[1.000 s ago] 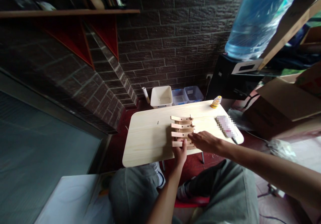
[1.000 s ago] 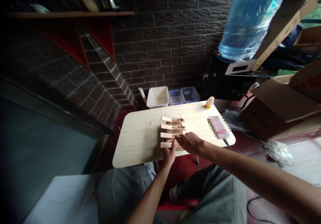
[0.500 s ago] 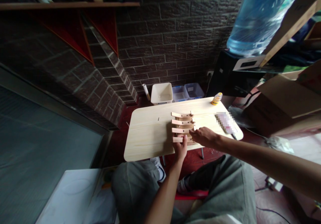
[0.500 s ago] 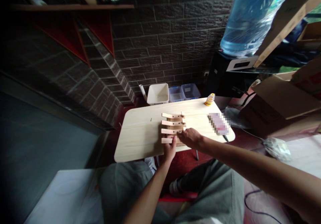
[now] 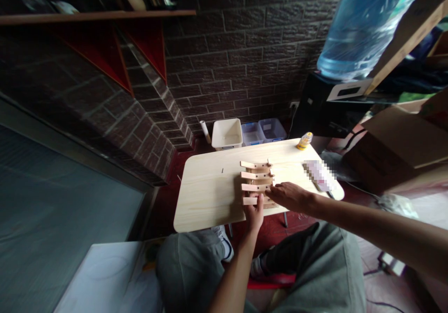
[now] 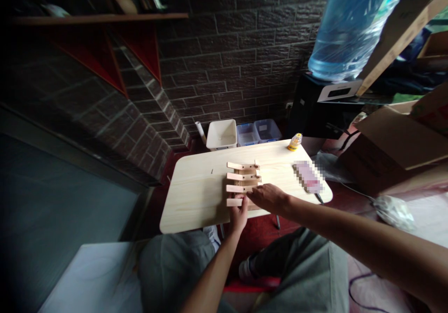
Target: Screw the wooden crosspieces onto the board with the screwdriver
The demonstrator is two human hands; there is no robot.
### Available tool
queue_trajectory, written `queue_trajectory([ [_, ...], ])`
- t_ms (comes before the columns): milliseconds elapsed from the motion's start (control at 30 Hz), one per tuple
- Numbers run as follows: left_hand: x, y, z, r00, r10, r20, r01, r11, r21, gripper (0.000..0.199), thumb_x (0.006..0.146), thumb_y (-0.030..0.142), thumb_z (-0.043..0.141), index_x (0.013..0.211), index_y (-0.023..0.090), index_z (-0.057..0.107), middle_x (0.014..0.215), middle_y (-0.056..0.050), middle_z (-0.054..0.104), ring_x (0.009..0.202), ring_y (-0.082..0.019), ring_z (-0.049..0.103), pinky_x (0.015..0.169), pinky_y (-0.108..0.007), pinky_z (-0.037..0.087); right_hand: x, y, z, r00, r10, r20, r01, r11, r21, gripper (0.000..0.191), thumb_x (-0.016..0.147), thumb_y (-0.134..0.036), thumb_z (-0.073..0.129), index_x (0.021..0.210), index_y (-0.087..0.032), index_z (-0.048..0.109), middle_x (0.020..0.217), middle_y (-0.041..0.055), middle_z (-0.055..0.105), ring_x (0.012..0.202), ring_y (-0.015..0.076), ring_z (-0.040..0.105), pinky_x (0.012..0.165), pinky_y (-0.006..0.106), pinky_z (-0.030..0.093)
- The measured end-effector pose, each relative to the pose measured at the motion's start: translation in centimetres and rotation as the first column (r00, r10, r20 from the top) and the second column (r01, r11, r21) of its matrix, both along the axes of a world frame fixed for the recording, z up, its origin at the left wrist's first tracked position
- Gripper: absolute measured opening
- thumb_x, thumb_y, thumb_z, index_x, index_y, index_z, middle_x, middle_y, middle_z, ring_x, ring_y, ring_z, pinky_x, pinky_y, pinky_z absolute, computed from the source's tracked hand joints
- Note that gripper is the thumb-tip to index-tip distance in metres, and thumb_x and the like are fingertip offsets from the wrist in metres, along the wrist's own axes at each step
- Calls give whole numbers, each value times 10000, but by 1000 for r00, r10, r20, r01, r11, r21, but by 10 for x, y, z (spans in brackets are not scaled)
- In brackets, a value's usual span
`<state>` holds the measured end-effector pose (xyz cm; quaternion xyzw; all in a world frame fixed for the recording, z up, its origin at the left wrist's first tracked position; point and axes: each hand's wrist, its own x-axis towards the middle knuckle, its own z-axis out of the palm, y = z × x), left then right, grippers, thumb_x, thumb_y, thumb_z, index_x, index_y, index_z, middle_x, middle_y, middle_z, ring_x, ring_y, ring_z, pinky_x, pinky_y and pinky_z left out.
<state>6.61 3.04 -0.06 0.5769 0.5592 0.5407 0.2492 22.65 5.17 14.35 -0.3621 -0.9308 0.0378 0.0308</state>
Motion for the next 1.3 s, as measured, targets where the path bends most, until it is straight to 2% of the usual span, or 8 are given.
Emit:
queue_trajectory([
  [267, 0, -1, 7, 1000, -3, -12, 3, 1000, 15, 254, 898, 429, 565, 838, 202, 662, 996, -98, 661, 1008, -248, 621, 974, -436, 475, 1, -6, 1, 995, -23, 96, 31, 996, -84, 250, 903, -84, 434, 1089, -123, 596, 825, 90, 682, 605, 149, 570, 532, 274, 392],
  [467, 1, -1, 5, 1000, 13, -24, -12, 999, 31, 245, 902, 411, 551, 838, 201, 661, 940, -89, 673, 980, -247, 630, 957, -449, 483, -8, -11, 0, 985, -19, 174, 10, 998, 54, 348, 880, -73, 437, 1206, -98, 558, 1006, 157, 657, 767, 213, 616, 600, 323, 439],
  [667, 0, 1, 2, 1000, 2, -5, -2, 1000, 22, 255, 900, 429, 549, 847, 207, 663, 946, -87, 683, 988, -246, 642, 940, -439, 503, -6, -2, -1, 989, 89, 115, -101, 990, 101, 236, 980, -138, 374, 1013, -147, 608, 900, 92, 661, 821, 190, 621, 662, 307, 433],
  [767, 0, 1, 3, 1000, 11, -10, -10, 1000, 26, 253, 901, 427, 554, 851, 206, 665, 956, -89, 682, 987, -250, 641, 952, -443, 495, -2, -2, -2, 993, 65, 95, -73, 994, 86, 213, 965, -115, 395, 1001, -145, 603, 837, 73, 662, 712, 165, 619, 608, 291, 413],
  [867, 0, 1, 5, 1000, 2, -22, -1, 1000, 25, 251, 895, 425, 570, 828, 202, 662, 917, -85, 679, 943, -243, 646, 925, -428, 505, -1, -5, -2, 988, -15, 152, 8, 999, 43, 190, 910, -102, 481, 1059, -134, 593, 791, 64, 670, 618, 154, 615, 540, 273, 387],
  [1033, -1, 0, 3, 1000, -13, -3, 13, 1000, 18, 261, 892, 440, 573, 830, 200, 654, 913, -82, 679, 941, -242, 652, 908, -423, 515, -4, -9, 5, 972, -73, 222, 81, 996, -26, 314, 872, -103, 483, 1176, -87, 557, 870, 120, 691, 687, 203, 654, 548, 294, 442],
  [1167, -2, 1, 0, 1000, -18, 1, 18, 1000, 2, 257, 906, 433, 550, 839, 206, 651, 888, -79, 689, 902, -243, 667, 904, -434, 520, -6, -8, 12, 982, -14, 188, 20, 999, -32, 371, 834, -59, 488, 1200, -75, 551, 995, 144, 685, 816, 212, 665, 656, 303, 493],
  [1300, -2, 2, -2, 1000, -14, 13, 14, 999, 32, 253, 902, 433, 559, 858, 206, 662, 915, -85, 694, 912, -246, 672, 888, -424, 530, -8, -6, 12, 981, 6, 193, -9, 1000, 15, 304, 862, -26, 438, 1110, -112, 591, 969, 114, 690, 804, 192, 660, 659, 284, 479],
])
